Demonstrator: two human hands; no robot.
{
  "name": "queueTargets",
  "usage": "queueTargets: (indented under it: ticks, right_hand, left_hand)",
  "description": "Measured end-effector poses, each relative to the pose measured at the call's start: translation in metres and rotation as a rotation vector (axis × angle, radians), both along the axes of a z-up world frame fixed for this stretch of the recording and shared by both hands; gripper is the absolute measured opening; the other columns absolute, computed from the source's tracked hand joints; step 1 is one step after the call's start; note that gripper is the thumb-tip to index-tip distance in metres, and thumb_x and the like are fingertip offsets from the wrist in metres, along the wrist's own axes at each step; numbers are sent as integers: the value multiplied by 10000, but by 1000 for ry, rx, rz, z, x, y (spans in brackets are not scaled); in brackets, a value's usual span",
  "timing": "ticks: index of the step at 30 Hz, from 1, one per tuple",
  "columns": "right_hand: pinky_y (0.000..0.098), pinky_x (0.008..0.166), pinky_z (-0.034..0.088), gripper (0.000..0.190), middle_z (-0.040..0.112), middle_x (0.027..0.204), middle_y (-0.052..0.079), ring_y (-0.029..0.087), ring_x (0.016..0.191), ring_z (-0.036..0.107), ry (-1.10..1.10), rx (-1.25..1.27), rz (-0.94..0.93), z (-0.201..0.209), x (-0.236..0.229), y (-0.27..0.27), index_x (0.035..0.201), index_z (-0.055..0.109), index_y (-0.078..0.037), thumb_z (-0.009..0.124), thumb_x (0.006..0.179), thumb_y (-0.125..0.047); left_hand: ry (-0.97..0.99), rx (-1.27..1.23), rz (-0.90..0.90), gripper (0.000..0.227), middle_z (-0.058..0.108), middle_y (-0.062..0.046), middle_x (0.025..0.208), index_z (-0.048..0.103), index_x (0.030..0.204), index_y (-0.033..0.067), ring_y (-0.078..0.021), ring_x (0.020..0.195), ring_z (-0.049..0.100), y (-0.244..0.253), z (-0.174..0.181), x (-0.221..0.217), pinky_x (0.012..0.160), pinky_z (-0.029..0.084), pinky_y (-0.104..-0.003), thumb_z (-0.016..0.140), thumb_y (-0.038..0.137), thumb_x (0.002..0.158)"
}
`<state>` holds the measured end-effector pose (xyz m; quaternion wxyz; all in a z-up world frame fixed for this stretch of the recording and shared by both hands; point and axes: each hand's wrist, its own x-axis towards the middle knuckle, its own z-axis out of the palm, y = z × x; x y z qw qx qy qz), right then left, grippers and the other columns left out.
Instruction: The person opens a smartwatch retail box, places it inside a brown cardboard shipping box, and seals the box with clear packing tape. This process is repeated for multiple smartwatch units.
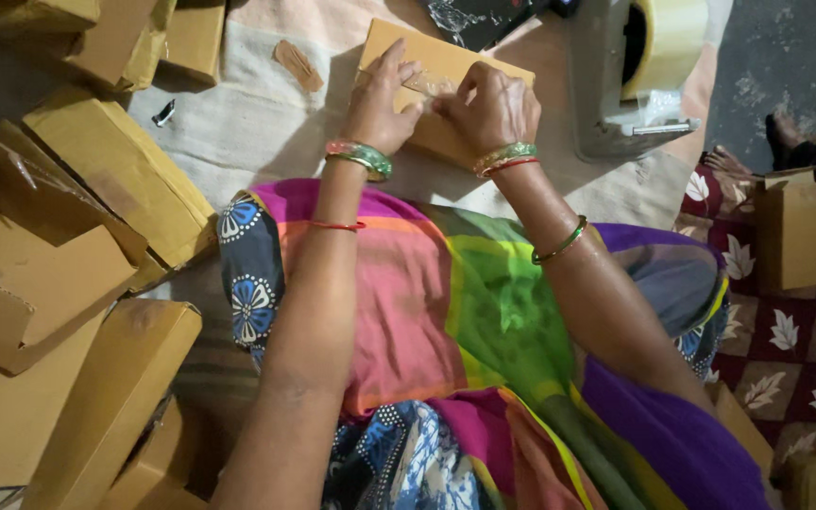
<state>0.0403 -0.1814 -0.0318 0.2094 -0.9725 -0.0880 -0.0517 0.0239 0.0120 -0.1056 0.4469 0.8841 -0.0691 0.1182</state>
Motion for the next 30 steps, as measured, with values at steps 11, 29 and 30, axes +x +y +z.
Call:
queueTargets:
  ticks: [11,29,30]
  right_hand:
    - [445,540,550,1573,709,773,174,385,674,711,90,-217,-172,20,4,-6,1553,99,16,876,487,-839]
    - [581,1254,-45,841,133,1719,184,298,1595,44,0,-236,422,-19,-42,44,1637,188,25,375,1062,-560]
    - [586,1255,-43,822,134,1725,176,291,1600,47,-12,-256,416,-21,-37,41,1644,192,18,356,1071,-549]
  left_hand:
    - [4,282,478,1006,547,-202,1406,541,1361,149,-374,1239,516,-15,44,-2,1026,440,-486,1027,401,517]
    - [6,18,486,592,775,-94,1098,679,1220,144,-287,987,743,10,28,9,852,574,-387,938,269,702]
    - [37,18,515,570,785,-78,1058,700,1177,146,-277,949,748,6,30,10,815,577,-386,943,275,677]
